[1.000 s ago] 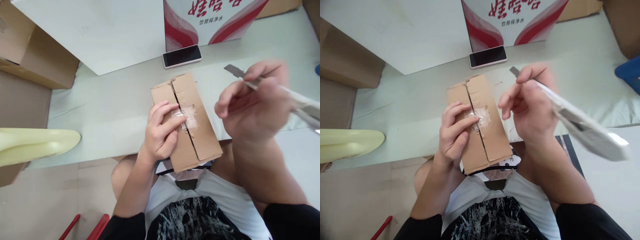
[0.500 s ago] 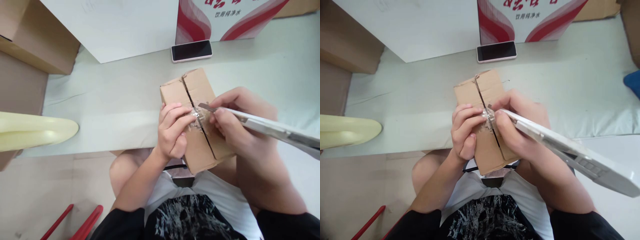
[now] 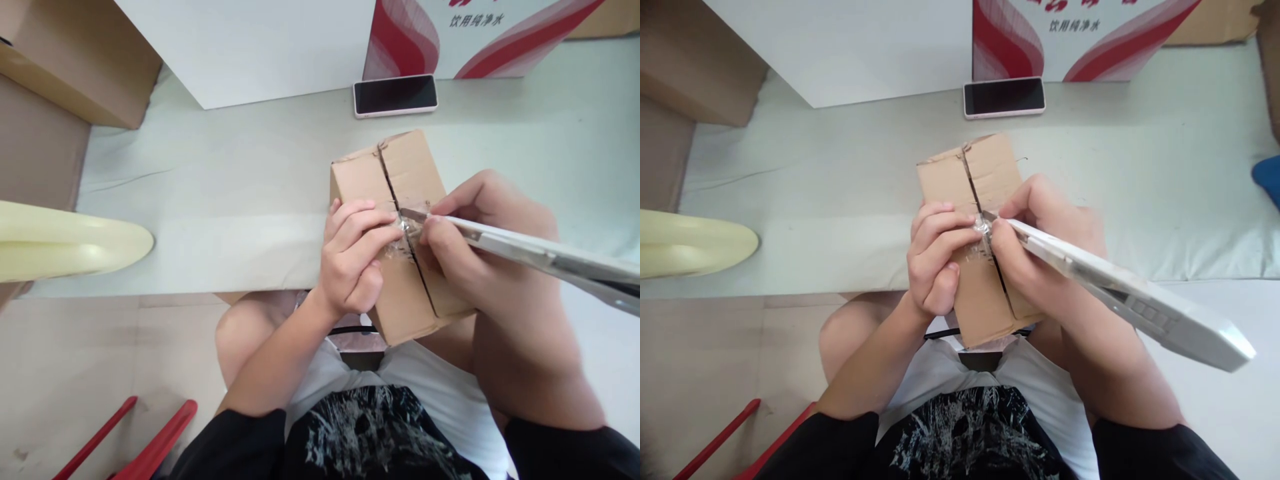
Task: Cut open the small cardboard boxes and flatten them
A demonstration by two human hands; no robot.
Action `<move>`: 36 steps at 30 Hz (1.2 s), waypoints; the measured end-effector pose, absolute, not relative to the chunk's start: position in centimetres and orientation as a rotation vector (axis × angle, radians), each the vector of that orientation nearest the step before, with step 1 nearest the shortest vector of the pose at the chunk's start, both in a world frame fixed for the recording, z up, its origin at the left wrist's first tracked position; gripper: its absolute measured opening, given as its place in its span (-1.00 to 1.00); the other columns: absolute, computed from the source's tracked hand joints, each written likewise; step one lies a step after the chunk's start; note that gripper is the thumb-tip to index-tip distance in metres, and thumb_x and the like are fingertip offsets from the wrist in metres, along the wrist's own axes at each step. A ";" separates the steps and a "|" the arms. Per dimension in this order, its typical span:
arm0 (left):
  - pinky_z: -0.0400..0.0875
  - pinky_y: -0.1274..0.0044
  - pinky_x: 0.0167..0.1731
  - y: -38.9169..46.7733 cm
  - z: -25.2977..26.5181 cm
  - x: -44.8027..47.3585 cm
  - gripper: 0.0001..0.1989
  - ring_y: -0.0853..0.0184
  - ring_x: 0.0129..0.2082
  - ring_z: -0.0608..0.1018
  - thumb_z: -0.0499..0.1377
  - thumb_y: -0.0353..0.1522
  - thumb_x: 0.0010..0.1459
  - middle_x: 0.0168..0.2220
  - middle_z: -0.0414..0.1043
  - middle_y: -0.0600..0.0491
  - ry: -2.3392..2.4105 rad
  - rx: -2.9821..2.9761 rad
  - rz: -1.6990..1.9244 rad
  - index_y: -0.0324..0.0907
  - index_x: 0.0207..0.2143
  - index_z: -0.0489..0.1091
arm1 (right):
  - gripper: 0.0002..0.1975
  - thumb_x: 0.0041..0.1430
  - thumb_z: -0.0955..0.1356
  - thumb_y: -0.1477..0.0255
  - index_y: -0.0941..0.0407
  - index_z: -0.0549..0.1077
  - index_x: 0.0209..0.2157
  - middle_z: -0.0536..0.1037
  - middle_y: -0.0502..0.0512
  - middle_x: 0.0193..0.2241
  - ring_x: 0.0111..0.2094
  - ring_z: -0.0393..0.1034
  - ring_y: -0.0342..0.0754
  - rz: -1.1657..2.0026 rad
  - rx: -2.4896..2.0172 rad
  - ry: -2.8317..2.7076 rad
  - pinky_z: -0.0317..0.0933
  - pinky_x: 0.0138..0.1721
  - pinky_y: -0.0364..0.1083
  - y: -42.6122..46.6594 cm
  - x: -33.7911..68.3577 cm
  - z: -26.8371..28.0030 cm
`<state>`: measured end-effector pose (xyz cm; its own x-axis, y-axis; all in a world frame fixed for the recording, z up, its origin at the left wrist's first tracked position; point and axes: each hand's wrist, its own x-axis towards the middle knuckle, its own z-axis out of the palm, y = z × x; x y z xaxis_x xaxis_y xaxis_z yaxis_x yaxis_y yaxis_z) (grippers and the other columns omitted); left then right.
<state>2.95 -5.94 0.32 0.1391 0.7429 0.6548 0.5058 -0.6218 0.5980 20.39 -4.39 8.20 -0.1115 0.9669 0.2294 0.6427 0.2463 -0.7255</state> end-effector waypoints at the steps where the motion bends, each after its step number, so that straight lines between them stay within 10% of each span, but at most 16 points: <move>1: 0.30 0.14 0.29 -5.9 0.3 3.0 -0.57 0.09 0.11 0.53 -0.09 -0.31 0.27 -0.03 0.63 -0.06 1.219 2.183 1.489 -0.08 -0.06 0.55 | -0.87 0.20 0.43 0.44 0.00 0.39 -0.36 0.49 -0.11 -0.56 -0.60 0.28 -0.12 0.592 -1.470 -1.839 0.11 -0.51 -0.02 -4.4 20.4 8.2; 36: 0.37 0.14 0.23 -5.9 0.3 3.1 -0.63 0.10 0.11 0.54 -0.03 -0.36 0.24 -0.05 0.64 -0.06 1.159 2.140 1.582 -0.14 -0.08 0.53 | -0.87 0.12 0.38 0.48 0.05 0.36 -0.48 0.39 -0.14 -0.68 -0.69 0.15 -0.23 0.492 -1.378 -1.970 -0.02 -0.63 -0.14 -4.5 20.4 8.4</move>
<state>3.06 -5.86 0.32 0.1002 0.7095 0.6976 0.4512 -0.6573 0.6037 20.43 -4.49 8.42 -0.2137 0.9263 0.3103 0.6717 0.3700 -0.6419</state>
